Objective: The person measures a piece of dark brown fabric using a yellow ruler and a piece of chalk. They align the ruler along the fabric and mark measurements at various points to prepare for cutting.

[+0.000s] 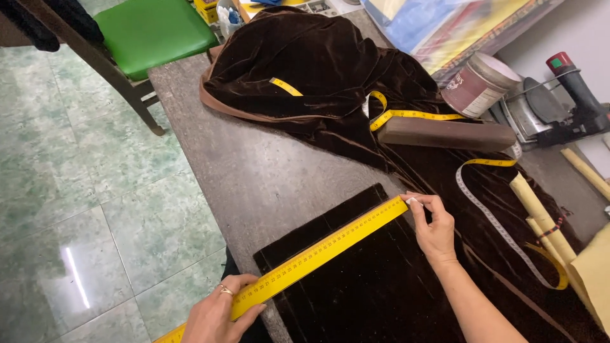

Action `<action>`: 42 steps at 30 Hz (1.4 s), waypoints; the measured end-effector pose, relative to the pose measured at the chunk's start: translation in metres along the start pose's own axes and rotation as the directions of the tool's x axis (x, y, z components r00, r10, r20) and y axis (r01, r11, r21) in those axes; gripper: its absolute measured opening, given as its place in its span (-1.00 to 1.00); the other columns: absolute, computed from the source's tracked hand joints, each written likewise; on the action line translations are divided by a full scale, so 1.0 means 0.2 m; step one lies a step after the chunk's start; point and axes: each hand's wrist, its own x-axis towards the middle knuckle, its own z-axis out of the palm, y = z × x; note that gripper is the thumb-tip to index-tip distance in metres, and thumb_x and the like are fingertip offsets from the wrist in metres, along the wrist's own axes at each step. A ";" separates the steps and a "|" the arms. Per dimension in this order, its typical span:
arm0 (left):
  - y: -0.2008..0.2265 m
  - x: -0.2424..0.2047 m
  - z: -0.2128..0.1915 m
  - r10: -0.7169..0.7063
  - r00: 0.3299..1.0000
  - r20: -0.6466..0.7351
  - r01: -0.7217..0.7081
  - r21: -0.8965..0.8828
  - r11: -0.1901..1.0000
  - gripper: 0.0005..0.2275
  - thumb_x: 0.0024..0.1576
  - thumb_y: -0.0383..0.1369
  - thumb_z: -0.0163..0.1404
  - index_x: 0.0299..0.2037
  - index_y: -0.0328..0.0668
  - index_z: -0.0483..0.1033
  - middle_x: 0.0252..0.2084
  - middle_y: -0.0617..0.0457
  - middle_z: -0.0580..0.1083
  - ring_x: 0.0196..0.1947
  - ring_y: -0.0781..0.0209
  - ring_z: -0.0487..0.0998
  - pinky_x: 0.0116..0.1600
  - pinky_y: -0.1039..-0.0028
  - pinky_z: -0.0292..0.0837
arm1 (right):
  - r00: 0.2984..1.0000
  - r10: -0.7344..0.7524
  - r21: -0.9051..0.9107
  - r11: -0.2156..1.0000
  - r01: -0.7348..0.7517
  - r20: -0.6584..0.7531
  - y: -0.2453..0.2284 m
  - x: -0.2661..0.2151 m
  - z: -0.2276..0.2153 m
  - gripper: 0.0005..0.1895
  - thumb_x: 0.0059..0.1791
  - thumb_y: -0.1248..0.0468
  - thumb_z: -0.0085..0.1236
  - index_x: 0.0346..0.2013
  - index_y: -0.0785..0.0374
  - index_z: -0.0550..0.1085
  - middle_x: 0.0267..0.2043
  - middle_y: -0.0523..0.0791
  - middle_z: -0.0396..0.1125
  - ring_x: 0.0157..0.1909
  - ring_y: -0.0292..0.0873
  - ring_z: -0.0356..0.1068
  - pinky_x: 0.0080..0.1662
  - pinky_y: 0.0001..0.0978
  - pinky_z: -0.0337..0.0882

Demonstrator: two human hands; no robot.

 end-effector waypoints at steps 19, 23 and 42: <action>0.05 -0.03 -0.05 0.007 1.000 0.025 -0.007 -0.027 1.000 -0.62 0.06 -0.03 0.04 0.06 0.42 0.24 -0.01 0.50 0.44 -0.29 0.47 0.57 -0.36 0.50 0.52 | 1.000 -0.020 0.033 0.999 0.020 0.000 0.01 -0.01 -0.01 -0.86 0.09 0.27 -0.11 -0.24 0.30 0.36 -0.09 -0.03 0.44 0.05 -0.13 0.42 0.14 -0.30 0.40; 0.06 -0.04 -0.07 0.037 0.999 -0.004 -0.037 -0.066 0.997 -0.62 0.05 -0.04 0.06 0.06 0.39 0.27 -0.02 0.50 0.44 -0.28 0.42 0.57 -0.30 0.46 0.50 | 0.999 -0.045 0.035 0.998 0.044 0.027 0.01 -0.01 -0.01 -0.90 0.09 0.29 -0.10 -0.25 0.27 0.34 -0.11 -0.06 0.45 0.10 -0.10 0.40 0.17 -0.28 0.38; 0.04 -0.03 -0.06 0.064 0.998 -0.015 -0.065 -0.044 0.997 -0.61 0.06 -0.04 0.05 0.08 0.30 0.27 0.00 0.46 0.42 -0.40 0.35 0.57 -0.36 0.42 0.49 | 0.998 -0.044 0.018 0.999 0.044 0.036 0.02 -0.02 0.00 -0.88 0.09 0.29 -0.09 -0.24 0.28 0.36 -0.11 -0.06 0.44 0.08 -0.11 0.41 0.16 -0.30 0.40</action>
